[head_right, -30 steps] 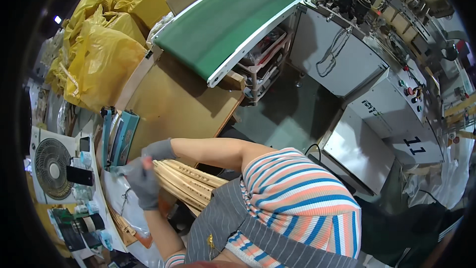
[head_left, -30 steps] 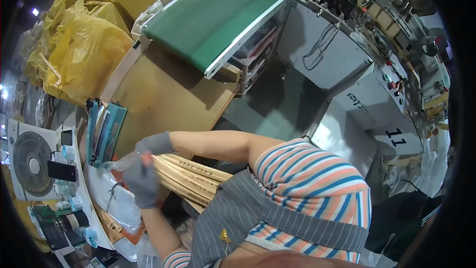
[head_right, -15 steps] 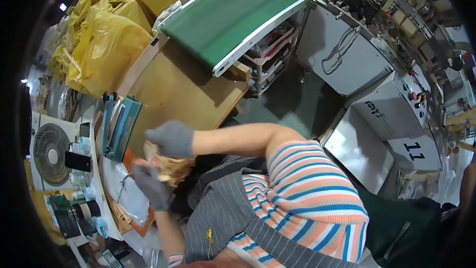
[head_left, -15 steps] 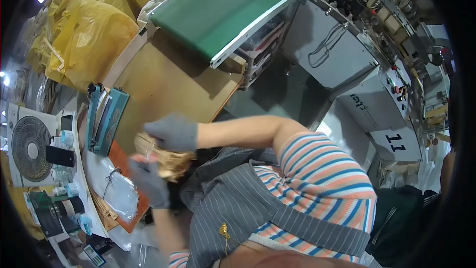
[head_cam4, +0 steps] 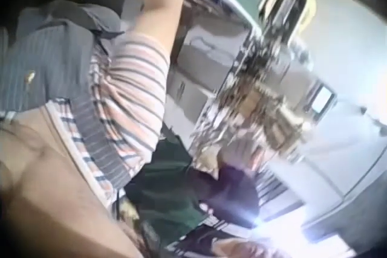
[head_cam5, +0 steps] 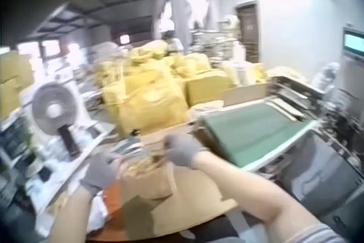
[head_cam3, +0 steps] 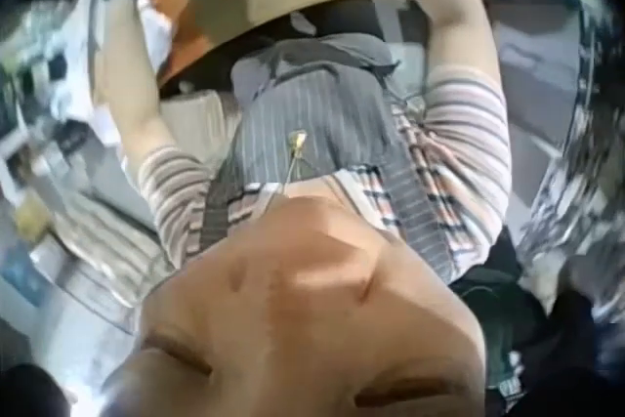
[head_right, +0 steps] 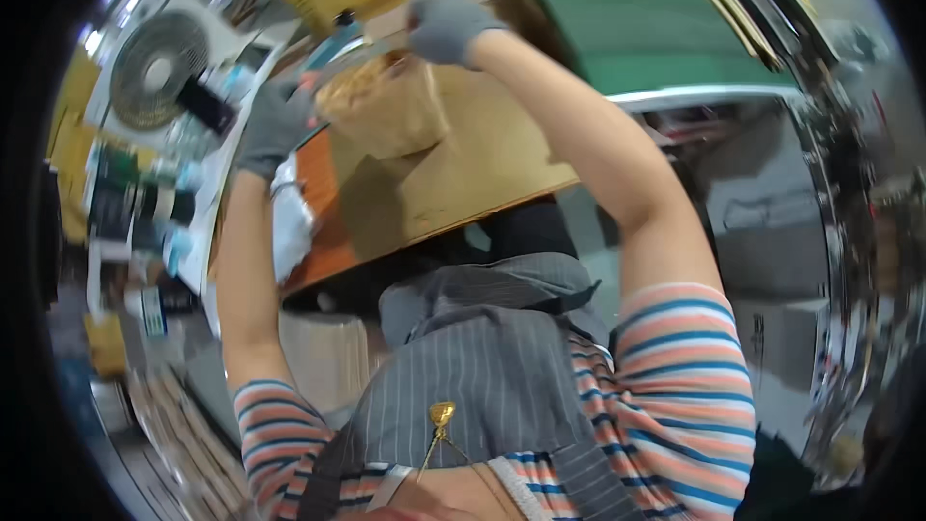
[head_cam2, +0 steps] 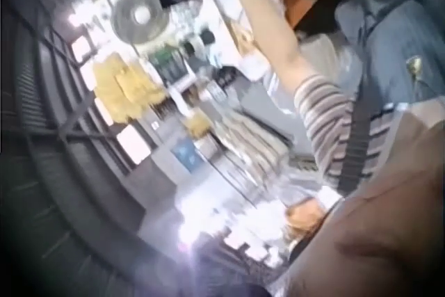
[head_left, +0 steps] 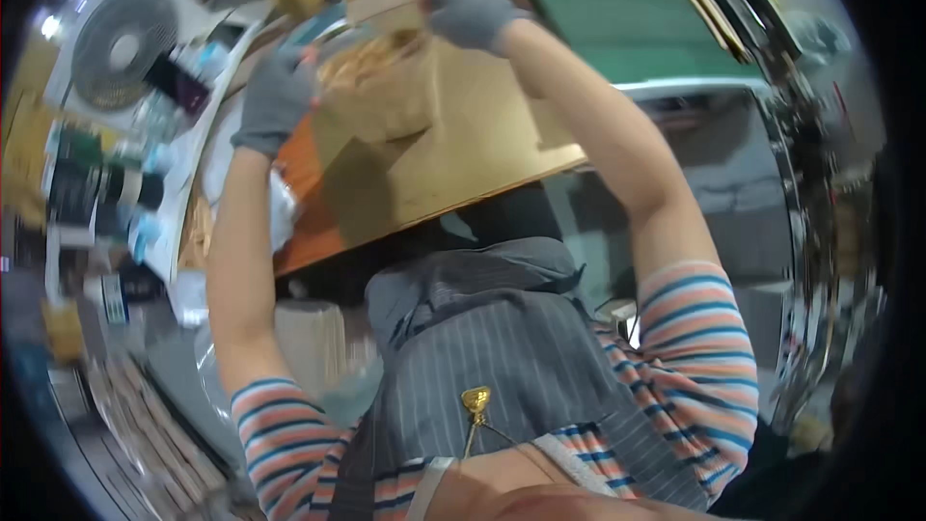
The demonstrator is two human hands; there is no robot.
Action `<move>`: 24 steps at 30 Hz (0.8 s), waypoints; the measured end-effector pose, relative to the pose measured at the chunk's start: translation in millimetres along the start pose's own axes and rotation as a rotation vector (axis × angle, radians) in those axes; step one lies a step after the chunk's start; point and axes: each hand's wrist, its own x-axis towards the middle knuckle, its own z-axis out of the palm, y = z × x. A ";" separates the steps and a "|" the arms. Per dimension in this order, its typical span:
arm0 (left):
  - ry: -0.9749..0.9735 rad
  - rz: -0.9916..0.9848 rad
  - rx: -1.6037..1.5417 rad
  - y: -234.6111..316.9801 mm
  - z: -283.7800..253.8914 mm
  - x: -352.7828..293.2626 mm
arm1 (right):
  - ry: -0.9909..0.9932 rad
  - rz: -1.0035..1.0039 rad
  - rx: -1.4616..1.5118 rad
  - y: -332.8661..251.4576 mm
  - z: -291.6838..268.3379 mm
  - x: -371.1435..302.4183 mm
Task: Organizing bundles of wooden sticks, placing them into plastic bags, and sealing the bags using a heat sealer.
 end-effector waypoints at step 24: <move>-0.028 -0.528 -0.775 -112.4 93.7 -27.2 | 0.208 -0.253 -0.192 19.9 142.7 128.7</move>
